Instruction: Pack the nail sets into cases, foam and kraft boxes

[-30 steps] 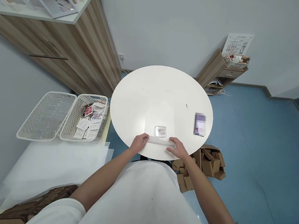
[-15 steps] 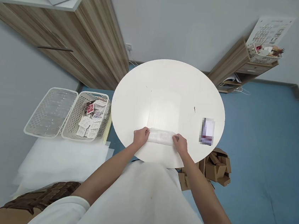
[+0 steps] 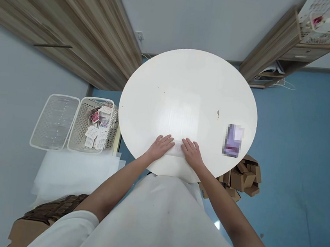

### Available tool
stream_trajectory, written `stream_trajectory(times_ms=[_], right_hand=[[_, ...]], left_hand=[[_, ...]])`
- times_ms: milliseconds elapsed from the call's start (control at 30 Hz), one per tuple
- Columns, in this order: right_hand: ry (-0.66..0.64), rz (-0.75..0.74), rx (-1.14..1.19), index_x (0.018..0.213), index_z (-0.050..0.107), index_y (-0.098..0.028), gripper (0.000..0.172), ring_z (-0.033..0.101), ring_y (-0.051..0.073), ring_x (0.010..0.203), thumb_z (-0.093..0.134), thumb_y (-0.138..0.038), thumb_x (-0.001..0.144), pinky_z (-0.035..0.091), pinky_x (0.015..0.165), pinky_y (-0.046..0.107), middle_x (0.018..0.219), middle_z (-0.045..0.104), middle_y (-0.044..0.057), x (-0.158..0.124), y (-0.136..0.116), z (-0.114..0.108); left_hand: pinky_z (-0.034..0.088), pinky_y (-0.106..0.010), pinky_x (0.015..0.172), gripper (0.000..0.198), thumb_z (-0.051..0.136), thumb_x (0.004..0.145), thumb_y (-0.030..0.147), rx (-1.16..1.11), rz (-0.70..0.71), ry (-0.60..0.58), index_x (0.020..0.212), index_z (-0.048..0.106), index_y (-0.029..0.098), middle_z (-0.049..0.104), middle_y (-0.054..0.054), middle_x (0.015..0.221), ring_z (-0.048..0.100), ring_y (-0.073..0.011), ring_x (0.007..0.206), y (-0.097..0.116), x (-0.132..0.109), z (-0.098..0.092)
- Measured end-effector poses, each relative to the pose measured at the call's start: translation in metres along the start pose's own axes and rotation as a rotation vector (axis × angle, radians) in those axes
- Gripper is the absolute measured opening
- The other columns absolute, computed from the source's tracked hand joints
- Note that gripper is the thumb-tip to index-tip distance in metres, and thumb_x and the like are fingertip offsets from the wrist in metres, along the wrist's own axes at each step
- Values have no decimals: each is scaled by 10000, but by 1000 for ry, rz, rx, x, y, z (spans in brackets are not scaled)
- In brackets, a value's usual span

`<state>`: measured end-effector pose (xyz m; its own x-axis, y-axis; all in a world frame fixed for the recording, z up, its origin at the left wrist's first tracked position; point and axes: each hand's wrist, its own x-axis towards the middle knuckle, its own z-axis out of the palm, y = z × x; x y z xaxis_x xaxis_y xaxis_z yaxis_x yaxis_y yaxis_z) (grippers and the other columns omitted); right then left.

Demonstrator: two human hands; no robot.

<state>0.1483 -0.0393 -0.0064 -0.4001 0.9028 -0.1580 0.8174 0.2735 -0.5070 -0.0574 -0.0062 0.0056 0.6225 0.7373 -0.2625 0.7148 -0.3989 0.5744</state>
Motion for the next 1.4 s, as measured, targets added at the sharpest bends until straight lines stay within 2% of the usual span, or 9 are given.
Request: stream_trajectory(times_ms=[100,200,400,533,667,900,1100,1267,1400], right_hand=[[-19,-42,-52,1065,500,-194,284,225,228,1305,408,-158,798,139,1039,455,1370,362,87,0,-4,-6],[-51,-46,-164,1106,470,-151,409,280,275,1273,550,-309,737,175,1027,468,1363,355,148,0,-10,-8],[-84,3,-313,1074,456,-147,424,477,267,1081,592,-291,699,242,982,430,1265,454,163,-8,-30,-2],[-132,16,-289,988,463,-168,327,527,243,934,540,-320,710,327,870,380,1055,564,116,-29,-47,2],[-163,-9,-249,924,465,-175,246,524,212,804,474,-335,739,354,783,343,870,579,60,-51,-55,6],[-2,-28,-190,953,517,-190,215,410,241,1094,432,-320,804,304,900,377,1180,497,101,-51,-51,2],[-74,61,-100,999,546,-213,284,501,195,946,342,-363,871,365,816,346,994,556,71,-37,-43,-12],[-102,162,101,1127,453,-235,295,507,191,993,339,-335,874,337,859,366,1102,553,53,-28,-36,-17],[-129,269,302,1116,434,-250,295,534,191,919,413,-341,836,388,762,321,1056,580,36,-19,-26,-20]], left_hand=[[78,-430,1047,441,445,726,162,125,75,-19,1160,482,229,373,-56,1360,202,-242,1309,7,4,-6],[107,-454,1037,477,552,675,327,278,106,-17,1125,482,185,417,-103,1311,238,-295,1282,15,7,-6],[198,-439,985,389,581,654,323,417,102,17,999,481,173,554,-105,1062,469,-261,1062,26,0,5],[201,-460,968,401,600,595,407,359,116,-22,909,503,177,586,-70,889,528,-248,894,30,-20,11],[204,-469,958,420,580,599,453,265,89,-39,916,514,187,583,-58,891,517,-251,916,32,-40,17],[307,-400,899,280,496,712,391,152,48,9,914,555,205,532,-65,1041,456,-239,1044,33,-42,13],[390,-359,807,330,357,800,421,37,-69,-87,940,580,223,560,-63,1011,515,-231,966,27,-31,1],[421,-283,751,305,442,763,371,-220,-77,-135,1008,552,225,599,-36,1037,555,-197,914,10,-24,-13],[426,-272,709,250,437,759,328,-253,-132,-129,944,562,215,612,-33,987,563,-192,881,-2,-16,-18]])
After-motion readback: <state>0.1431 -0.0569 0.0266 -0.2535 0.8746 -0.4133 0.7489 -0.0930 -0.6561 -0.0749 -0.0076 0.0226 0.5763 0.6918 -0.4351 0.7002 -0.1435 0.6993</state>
